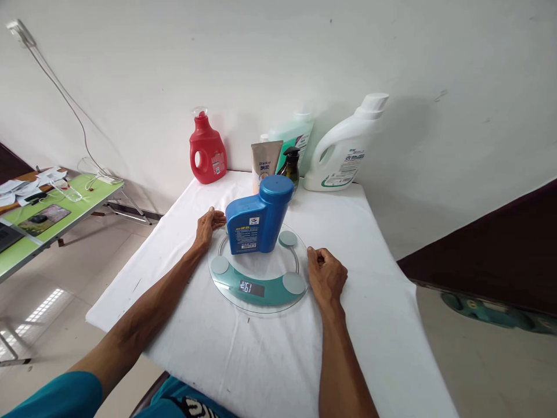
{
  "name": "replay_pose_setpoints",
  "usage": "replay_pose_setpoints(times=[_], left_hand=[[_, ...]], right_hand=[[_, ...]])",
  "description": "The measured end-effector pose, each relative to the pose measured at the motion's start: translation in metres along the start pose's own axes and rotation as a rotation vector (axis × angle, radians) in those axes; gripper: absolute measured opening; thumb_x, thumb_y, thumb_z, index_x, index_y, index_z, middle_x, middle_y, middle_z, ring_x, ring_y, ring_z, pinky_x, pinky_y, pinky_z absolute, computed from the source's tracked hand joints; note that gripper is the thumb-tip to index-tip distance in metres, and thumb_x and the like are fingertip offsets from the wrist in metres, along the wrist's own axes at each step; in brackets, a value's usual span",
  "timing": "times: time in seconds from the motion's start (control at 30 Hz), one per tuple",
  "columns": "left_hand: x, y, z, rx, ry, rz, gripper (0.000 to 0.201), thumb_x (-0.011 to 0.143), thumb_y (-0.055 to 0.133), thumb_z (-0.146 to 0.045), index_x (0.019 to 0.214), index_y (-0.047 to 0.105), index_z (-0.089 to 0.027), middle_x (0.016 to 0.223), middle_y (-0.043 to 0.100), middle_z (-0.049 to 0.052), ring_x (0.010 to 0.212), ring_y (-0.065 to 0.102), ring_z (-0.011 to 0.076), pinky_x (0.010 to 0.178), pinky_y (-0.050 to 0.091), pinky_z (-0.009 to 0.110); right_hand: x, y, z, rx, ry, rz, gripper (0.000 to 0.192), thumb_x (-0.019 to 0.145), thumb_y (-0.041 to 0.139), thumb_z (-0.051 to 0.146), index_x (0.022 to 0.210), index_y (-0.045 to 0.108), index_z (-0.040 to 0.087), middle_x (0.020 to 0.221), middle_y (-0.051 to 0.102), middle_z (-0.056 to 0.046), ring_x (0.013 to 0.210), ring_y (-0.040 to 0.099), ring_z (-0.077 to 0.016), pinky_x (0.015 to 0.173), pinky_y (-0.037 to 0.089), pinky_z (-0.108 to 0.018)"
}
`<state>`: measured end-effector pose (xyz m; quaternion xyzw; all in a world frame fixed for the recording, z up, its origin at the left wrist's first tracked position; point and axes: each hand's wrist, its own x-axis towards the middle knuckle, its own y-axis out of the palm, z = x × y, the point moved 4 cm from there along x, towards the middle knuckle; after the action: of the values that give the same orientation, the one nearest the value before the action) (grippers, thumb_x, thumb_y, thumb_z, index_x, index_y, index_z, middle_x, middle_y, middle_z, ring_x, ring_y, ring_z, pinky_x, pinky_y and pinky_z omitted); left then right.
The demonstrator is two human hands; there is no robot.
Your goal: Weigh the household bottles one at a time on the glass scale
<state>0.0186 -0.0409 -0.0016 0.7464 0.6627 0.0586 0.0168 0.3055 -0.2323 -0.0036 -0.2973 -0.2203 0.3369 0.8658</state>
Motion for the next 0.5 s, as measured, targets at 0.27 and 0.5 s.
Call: replay_pose_setpoints(times=[0.27, 0.5], left_hand=[[-0.010, 0.002, -0.020, 0.145, 0.165, 0.007, 0.068, 0.090, 0.046, -0.081, 0.101, 0.067, -0.017, 0.100, 0.073, 0.015, 0.093, 0.071, 0.0263, 0.085, 0.058, 0.043], [-0.051, 0.028, -0.085, 0.206, 0.529, 0.153, 0.083, 0.080, 0.067, -0.078, 0.140, 0.051, -0.023, 0.134, 0.066, 0.016, 0.124, 0.064, 0.0311, 0.108, 0.050, 0.049]], right_hand=[[-0.001, -0.002, 0.001, 0.003, -0.015, 0.004, 0.042, 0.082, 0.042, 0.062, 0.062, 0.045, 0.025, 0.057, 0.056, -0.003, 0.061, 0.047, -0.0208, 0.068, 0.037, -0.036], [-0.001, -0.003, 0.000, 0.027, 0.001, 0.036, 0.045, 0.084, 0.042, 0.065, 0.064, 0.047, 0.025, 0.058, 0.056, -0.002, 0.062, 0.049, -0.0219, 0.067, 0.038, -0.036]])
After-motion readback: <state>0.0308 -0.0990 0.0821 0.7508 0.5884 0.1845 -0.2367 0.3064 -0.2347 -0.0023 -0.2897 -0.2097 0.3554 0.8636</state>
